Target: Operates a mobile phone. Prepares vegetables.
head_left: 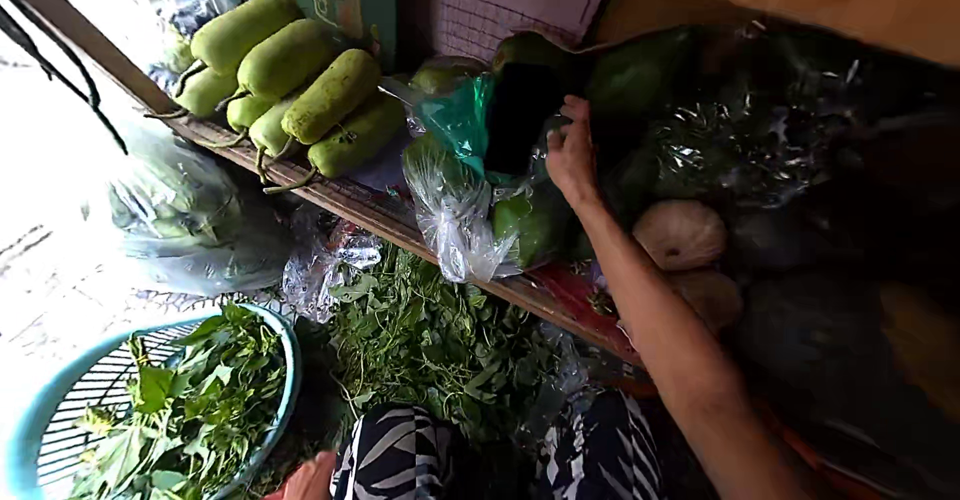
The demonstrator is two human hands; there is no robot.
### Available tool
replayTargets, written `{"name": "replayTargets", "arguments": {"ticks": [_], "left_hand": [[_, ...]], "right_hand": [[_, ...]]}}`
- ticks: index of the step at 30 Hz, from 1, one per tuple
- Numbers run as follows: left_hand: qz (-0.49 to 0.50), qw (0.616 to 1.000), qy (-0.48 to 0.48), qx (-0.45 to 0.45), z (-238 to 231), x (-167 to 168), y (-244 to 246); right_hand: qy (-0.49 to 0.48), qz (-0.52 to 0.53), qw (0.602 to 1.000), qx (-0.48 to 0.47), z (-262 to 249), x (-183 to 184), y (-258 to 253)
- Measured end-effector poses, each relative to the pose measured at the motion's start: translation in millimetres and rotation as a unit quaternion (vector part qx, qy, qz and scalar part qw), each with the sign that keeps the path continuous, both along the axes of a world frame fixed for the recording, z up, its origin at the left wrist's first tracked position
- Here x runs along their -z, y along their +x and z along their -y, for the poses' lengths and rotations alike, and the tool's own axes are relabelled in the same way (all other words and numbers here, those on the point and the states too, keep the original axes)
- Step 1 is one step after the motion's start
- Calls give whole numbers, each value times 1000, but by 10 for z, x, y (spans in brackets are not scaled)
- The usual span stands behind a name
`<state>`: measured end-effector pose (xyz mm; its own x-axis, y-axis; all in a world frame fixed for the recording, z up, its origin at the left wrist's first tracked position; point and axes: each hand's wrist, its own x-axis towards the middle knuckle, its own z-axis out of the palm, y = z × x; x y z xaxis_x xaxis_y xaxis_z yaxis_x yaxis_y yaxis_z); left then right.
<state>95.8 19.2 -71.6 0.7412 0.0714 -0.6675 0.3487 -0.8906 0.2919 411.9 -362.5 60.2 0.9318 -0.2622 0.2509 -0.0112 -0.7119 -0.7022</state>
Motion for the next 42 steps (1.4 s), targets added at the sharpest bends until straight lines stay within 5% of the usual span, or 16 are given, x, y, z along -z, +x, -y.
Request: {"name": "replayTargets", "arguments": {"ticks": [3, 6, 9, 13, 16, 18, 20, 23, 27, 31, 33, 36, 39, 42], "left_hand": [[108, 990, 42, 76, 139, -216, 750], [322, 942, -84, 39, 324, -531, 926], [419, 872, -239, 88, 767, -937, 789], [318, 785, -372, 380, 1723, -1146, -239], [150, 643, -398, 637, 2316, -680, -1112], [91, 597, -368, 707, 2552, -318, -1310], [157, 612, -381, 675, 2639, -163, -1215], [187, 711, -359, 575, 2633, -565, -794], [226, 791, -404, 400, 2527, -891, -245], [216, 822, -386, 359, 2398, -769, 102], [202, 840, -325, 386, 2352, -673, 276], [171, 858, -203, 441, 2288, -629, 505], [144, 869, -139, 453, 2293, -647, 676], [149, 874, -111, 449, 2363, -729, 867]], "right_hand": [[-12, 52, 998, -40, 159, -63, -851], [-33, 71, 996, -40, 415, 63, -2030], [-48, -12, 999, -19, 821, 288, -3045], [59, -187, 979, 61, 951, 556, -4241], [108, -213, 965, 108, 933, 717, -4589], [196, -146, 963, 112, 927, 700, -4613], [389, -27, 917, 81, 873, 583, -4579], [602, 96, 792, -32, 793, 461, -4465], [697, 140, 684, -165, 653, 282, -4152], [737, 150, 630, -191, 559, 263, -3892], [677, 165, 707, -121, 647, 278, -3795], [335, 125, 926, 124, 988, 349, -3587], [72, -51, 978, 187, 1253, 458, -3343], [-34, -161, 975, 149, 1178, 467, -3186]]}}
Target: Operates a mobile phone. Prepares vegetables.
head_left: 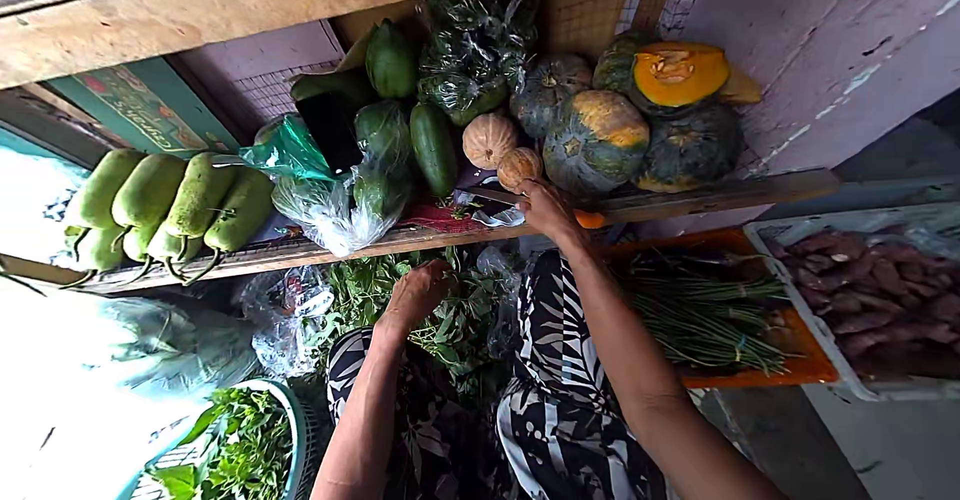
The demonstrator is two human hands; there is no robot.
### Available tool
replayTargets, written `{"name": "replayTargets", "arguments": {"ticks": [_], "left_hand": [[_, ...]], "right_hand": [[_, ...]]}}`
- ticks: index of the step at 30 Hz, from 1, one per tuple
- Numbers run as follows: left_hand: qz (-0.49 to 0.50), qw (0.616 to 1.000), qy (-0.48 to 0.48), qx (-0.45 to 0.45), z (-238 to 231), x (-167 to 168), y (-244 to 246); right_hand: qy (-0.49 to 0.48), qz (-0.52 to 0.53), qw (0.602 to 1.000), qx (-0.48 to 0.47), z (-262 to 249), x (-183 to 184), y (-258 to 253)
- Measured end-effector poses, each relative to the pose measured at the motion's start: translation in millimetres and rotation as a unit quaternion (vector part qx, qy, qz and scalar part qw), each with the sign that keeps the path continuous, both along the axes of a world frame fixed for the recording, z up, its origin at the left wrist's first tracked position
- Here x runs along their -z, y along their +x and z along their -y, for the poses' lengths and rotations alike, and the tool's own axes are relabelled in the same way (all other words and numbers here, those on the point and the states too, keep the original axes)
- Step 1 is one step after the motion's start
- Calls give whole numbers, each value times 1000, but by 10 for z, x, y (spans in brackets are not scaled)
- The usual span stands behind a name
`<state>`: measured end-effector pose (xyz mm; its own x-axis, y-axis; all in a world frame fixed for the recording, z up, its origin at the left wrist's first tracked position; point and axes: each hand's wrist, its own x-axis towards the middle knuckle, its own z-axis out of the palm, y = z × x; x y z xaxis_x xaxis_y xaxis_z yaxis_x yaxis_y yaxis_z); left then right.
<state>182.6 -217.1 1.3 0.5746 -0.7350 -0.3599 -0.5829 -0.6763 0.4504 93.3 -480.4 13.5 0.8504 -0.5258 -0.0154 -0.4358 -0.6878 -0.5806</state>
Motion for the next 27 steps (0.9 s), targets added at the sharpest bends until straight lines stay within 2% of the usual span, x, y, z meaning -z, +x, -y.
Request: {"name": "replayTargets", "arguments": {"ticks": [3, 6, 10, 14, 17, 21, 24, 27], "left_hand": [[41, 998, -2, -51, 20, -68, 290], [93, 985, -93, -109, 99, -28, 569], [141, 971, -163, -101, 480, 127, 778], [80, 980, -89, -162, 914, 333, 928], [81, 975, -31, -204, 1216, 589, 1081], [63, 965, -29, -253, 1360, 523, 1107], [47, 971, -18, -235, 1341, 476, 1170], [84, 987, 32, -129, 1297, 430, 1228]], "right_hand": [[-22, 23, 999, -14, -159, 66, 164], [-41, 53, 997, -43, -267, 211, 382], [-73, 71, 993, -61, -326, 422, 508], [-74, -6, 997, -21, -274, 511, 548], [-65, -44, 997, 25, -207, 496, 557], [-53, -85, 993, 69, -219, 408, 567], [-78, -14, 995, 66, -305, 467, 601], [-70, 93, 993, -33, -360, 572, 773]]}}
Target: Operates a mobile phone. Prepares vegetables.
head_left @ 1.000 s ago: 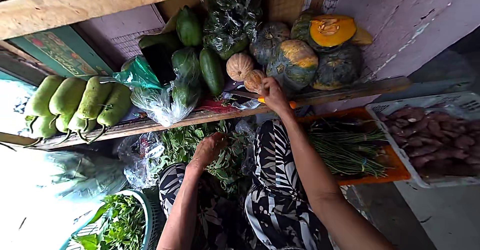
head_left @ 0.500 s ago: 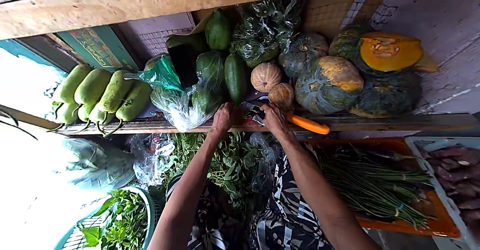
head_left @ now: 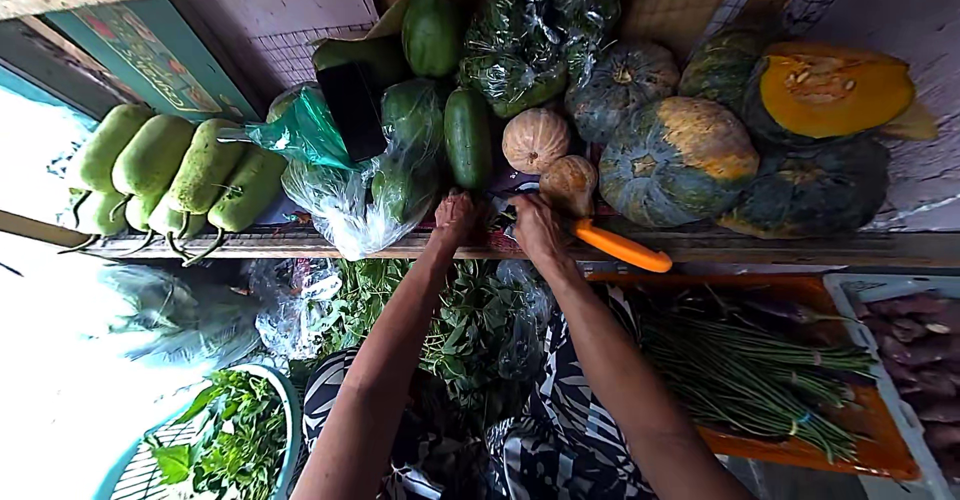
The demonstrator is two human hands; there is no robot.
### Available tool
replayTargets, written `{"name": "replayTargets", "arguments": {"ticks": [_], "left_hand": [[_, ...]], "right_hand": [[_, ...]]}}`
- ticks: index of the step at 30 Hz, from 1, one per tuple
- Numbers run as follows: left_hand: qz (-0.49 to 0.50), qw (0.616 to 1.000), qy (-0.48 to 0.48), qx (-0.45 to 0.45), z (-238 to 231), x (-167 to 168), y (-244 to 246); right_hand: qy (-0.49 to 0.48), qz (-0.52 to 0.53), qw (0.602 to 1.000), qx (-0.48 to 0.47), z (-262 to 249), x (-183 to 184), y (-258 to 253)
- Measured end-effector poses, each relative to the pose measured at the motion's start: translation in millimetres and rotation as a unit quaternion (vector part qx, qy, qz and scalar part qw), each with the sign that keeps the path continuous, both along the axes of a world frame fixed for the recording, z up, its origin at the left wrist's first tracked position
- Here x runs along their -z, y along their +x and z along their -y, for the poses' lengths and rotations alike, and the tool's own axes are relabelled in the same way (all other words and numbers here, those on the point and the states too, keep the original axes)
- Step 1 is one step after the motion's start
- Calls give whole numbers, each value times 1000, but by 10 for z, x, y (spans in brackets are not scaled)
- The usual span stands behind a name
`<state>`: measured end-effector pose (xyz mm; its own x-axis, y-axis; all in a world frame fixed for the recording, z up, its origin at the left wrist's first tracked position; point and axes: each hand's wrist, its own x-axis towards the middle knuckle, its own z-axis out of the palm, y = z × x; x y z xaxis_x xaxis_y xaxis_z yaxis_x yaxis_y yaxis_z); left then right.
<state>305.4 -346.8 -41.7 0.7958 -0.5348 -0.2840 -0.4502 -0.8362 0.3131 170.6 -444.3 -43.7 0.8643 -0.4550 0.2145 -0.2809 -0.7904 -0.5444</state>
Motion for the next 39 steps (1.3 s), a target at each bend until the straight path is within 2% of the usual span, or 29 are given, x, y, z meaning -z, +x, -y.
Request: {"name": "replayTargets", "arguments": {"ticks": [3, 6, 8, 12, 14, 17, 19, 21, 22, 24, 26, 28, 30, 32, 35, 39], "left_hand": [[22, 993, 14, 112, -7, 0, 60], [18, 984, 32, 172, -60, 127, 157], [7, 983, 12, 183, -122, 144, 243], [-59, 975, -27, 213, -285, -243, 190], [-61, 967, -56, 240, -460, -373, 100], [-73, 957, -32, 278, -878, -599, -165], [-154, 947, -12, 282, -1148, -755, -379], [-231, 936, 8, 265, -1297, -906, -513], [-222, 941, -9, 255, -1341, -950, -516], [-121, 967, -68, 212, -1358, -1026, -337], [16, 980, -160, 120, -1328, -998, 70], [113, 965, -237, -18, -1236, -945, 560], [123, 942, -264, -169, -1124, -918, 981], [88, 926, -263, -257, -1034, -866, 1273], [59, 911, -255, -320, -895, -732, 1541], [26, 884, -302, -356, -837, -656, 1739]], "right_hand": [[11, -40, 996, -75, -138, 57, 216], [-21, -136, 989, -63, -328, 110, 343], [-20, -155, 985, -68, -366, 41, 368], [18, -122, 986, -113, -376, -114, 297], [41, -123, 976, -176, -377, -205, 147], [49, -89, 953, -285, -391, -292, -96], [70, -55, 956, -278, -331, -361, -171], [89, -29, 977, -194, -241, -356, -149], [86, -14, 985, -151, -201, -292, -89], [81, 10, 990, -116, -165, -145, 76], [83, 41, 990, -110, -259, -54, 191], [107, 40, 985, -132, -376, -33, 239], [130, 46, 973, -185, -448, 3, 260], [114, 49, 970, -208, -490, 23, 274], [86, 75, 974, -197, -548, 24, 279], [89, 134, 970, -181, -616, 81, 307]]}}
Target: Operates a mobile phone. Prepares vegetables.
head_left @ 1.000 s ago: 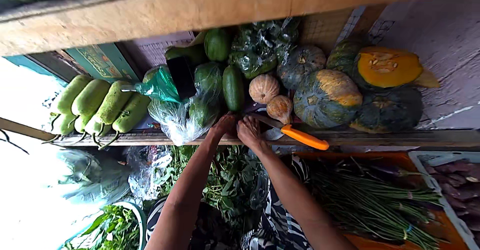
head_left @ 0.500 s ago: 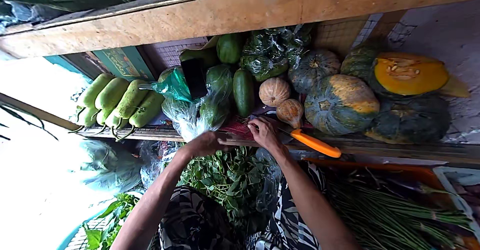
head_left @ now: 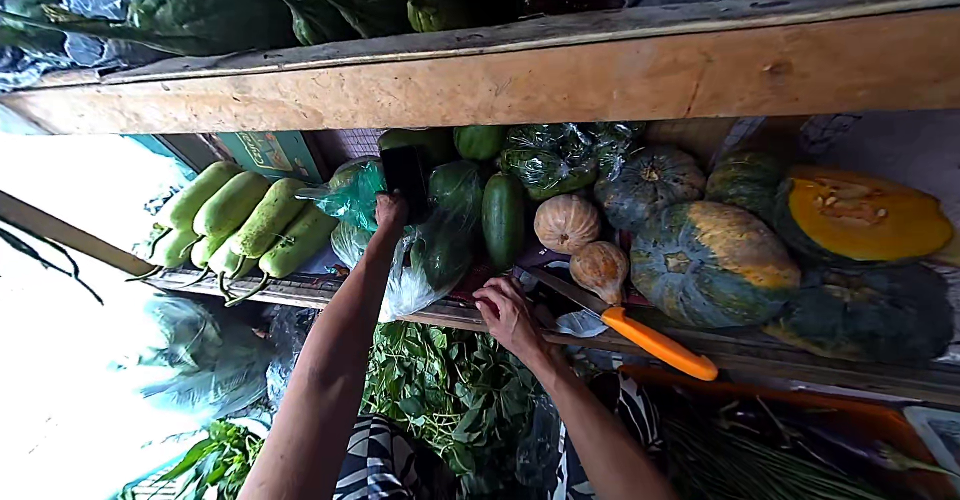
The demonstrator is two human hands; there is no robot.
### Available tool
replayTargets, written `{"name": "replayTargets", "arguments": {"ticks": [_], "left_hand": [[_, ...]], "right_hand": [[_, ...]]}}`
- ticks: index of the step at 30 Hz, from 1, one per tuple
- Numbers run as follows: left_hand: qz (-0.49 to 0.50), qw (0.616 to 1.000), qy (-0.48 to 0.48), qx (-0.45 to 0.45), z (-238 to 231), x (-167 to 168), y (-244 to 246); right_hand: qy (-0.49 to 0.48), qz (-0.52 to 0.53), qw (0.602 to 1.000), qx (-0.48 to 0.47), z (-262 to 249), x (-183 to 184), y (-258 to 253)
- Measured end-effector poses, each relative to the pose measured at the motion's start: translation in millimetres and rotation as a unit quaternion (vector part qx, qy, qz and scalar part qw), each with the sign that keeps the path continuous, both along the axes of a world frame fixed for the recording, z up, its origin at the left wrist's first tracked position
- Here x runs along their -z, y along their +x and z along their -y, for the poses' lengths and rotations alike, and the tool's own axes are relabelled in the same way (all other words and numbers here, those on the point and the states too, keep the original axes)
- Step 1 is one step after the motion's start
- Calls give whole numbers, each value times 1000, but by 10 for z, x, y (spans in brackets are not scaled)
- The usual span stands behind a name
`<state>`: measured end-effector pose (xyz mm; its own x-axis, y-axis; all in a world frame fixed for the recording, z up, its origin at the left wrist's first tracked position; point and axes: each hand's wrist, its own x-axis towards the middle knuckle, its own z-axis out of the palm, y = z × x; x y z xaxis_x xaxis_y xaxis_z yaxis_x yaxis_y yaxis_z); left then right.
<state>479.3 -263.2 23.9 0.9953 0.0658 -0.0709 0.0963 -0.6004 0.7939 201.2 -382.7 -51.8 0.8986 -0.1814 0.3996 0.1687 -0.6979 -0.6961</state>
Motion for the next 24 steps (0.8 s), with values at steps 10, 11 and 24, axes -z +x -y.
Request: {"name": "replayTargets", "arguments": {"ticks": [10, 11, 24], "left_hand": [[115, 988, -98, -1, -15, -145, -385], [142, 984, -110, -2, -23, -176, -500], [61, 898, -435, 34, -552, 230, -2775]], "right_hand": [[25, 80, 996, 29, -83, 77, 125], [40, 79, 996, 31, -72, 55, 121], [263, 22, 965, -6, -630, -277, -403]]}}
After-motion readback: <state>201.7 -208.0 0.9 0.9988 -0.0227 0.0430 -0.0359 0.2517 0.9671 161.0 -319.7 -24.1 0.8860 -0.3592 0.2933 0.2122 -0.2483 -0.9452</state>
